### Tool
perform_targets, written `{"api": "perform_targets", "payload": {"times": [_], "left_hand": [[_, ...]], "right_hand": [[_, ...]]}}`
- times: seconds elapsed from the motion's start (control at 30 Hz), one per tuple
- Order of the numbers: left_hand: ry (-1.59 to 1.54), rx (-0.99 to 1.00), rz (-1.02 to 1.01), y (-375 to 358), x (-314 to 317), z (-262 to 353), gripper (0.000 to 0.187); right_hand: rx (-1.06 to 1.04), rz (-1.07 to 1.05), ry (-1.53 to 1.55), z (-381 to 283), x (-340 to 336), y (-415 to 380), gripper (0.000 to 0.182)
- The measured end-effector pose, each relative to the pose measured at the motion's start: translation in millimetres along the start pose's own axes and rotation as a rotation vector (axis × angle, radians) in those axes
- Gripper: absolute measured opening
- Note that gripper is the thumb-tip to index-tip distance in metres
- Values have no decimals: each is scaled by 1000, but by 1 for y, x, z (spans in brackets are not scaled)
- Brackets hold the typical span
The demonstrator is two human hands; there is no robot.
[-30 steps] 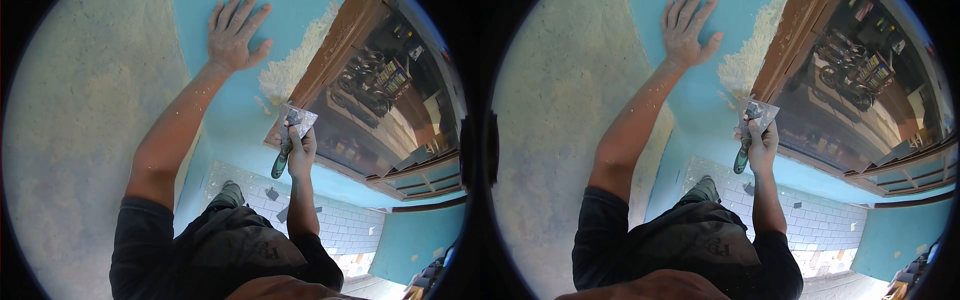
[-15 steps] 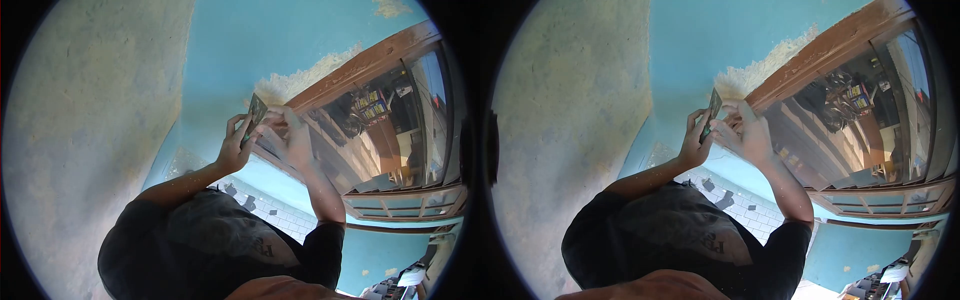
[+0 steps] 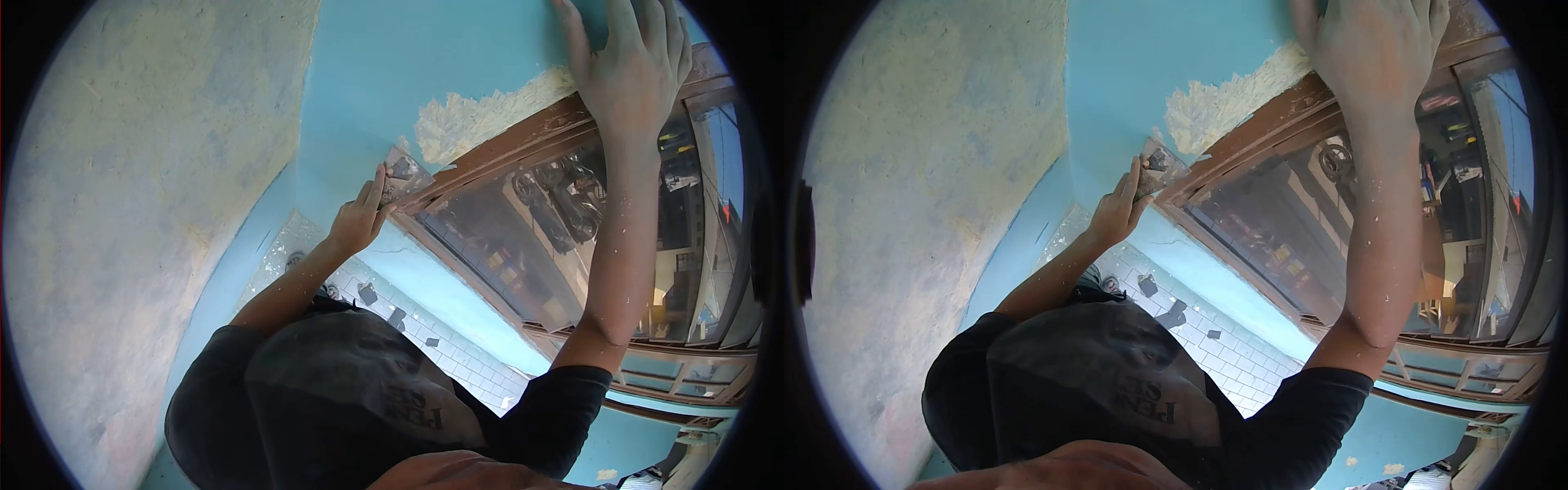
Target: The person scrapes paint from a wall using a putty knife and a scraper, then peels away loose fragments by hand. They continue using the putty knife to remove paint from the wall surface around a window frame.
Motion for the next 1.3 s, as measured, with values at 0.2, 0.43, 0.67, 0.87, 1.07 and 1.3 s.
{"api": "perform_targets", "payload": {"times": [0.2, 0.43, 0.67, 0.87, 1.07, 1.3], "left_hand": [[76, -39, -30, 18, 9, -19, 76], [-2, 120, 20, 26, -2, -9, 77], [64, 157, -102, 27, -6, -25, 77], [-56, 140, -104, 33, -15, -10, 77], [-70, 149, -136, 44, -26, 4, 77], [8, 154, -196, 24, -7, -10, 75]], "right_hand": [[-42, 143, -215, 15, 23, 16, 31], [-118, 171, -364, 28, 33, 16, 30], [-44, 134, -380, 16, 30, 11, 26], [8, 111, -160, -5, 15, 14, 23], [-70, 109, -307, 26, 32, 5, 21], [7, 142, -290, 15, 27, 5, 20]]}}
Point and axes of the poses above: each hand's wrist, its own y-axis towards the middle knuckle, its own x-axis out of the palm, z = x × y, the point moved 8 cm from there along y, towards the middle knuckle, and after that the axes turned 14 degrees about -z, right-handed, at the moved point
